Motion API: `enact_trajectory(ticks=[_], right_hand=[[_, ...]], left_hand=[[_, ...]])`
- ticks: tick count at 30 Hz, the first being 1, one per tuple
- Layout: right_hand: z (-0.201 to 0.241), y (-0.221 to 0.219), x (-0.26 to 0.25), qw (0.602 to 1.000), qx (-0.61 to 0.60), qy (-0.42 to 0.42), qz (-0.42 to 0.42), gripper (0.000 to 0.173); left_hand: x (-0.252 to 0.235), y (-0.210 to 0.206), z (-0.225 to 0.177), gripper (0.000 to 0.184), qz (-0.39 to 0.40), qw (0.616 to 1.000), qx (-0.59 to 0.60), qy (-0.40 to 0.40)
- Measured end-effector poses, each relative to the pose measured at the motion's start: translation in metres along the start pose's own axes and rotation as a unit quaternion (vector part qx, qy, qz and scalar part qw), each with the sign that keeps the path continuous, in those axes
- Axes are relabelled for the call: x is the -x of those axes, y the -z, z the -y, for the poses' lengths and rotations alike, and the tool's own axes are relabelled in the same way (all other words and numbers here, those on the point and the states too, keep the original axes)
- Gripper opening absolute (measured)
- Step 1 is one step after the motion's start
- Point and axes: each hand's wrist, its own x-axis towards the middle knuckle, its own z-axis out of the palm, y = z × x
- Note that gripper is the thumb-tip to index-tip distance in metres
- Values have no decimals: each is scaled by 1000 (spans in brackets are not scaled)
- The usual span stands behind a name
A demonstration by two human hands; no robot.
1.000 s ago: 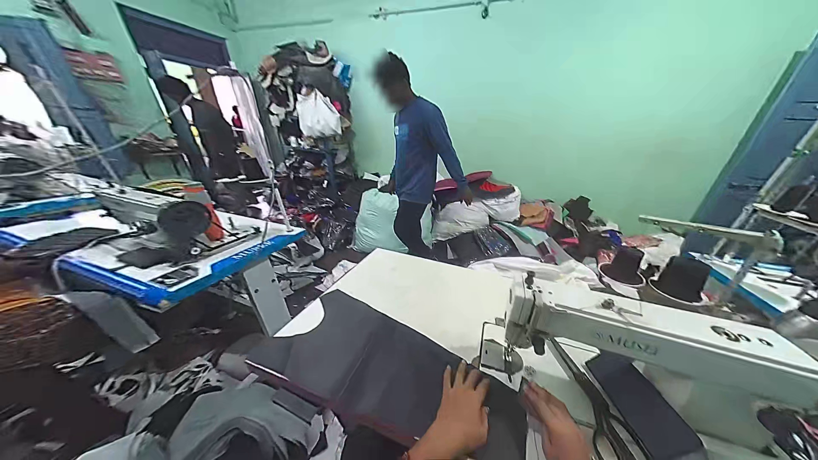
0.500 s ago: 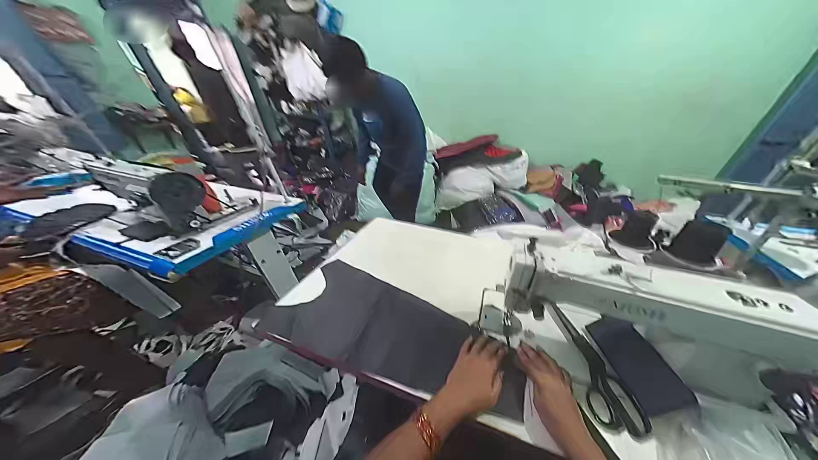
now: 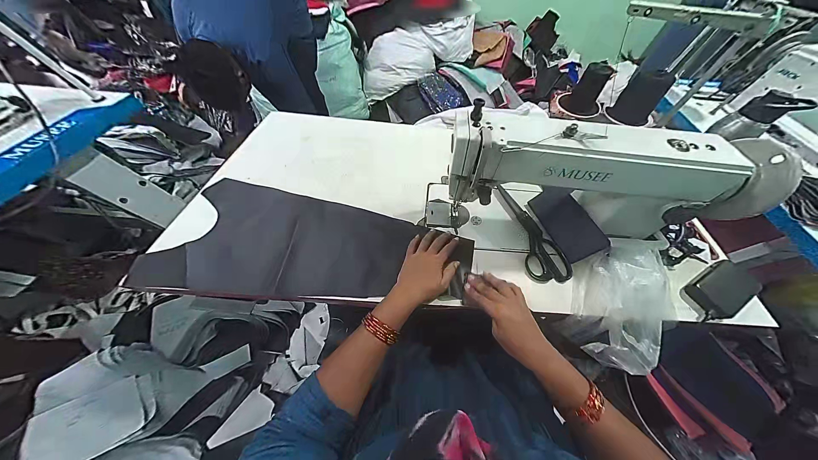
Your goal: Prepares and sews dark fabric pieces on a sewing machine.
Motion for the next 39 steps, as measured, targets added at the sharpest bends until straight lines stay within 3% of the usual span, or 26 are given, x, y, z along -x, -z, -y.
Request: enact_trajectory(ticks=[4,8,15,24,27,29,32,34,36,39], right_hand=[[15,25,23,997,-61,47,29,53],[3,39,-11,998,-50,-2,-46,51],[-30,-9,-81,997,18,-81,4,49],[26,-3,8,1000,22,-7,-10,59],[26,17,26,998,-67,-4,21,58],[17,37,23,989,-145,-24,-10,49],[-2,60,6,956,-261,-93,-94,38],[-15,56,-5,916,-333,-167,-145,38],[-29,41,-14,904,-326,-207,-182,43],[-41,22,-14,901,-319,-233,-180,45]], left_hand=[[-1,-1,-1,59,13,1000,-13,4],[0,0,-1,54,14,1000,-19,0],[0,0,-2,51,-1,1000,-19,-1],[-1,2,-4,53,20,1000,-17,13],[0,4,-4,53,37,999,-13,16],[2,5,0,51,10,999,49,-4],[9,10,11,44,-132,956,260,-16],[20,26,23,42,-229,931,281,41],[34,49,46,48,-276,926,194,166],[63,84,90,73,-174,881,63,435]])
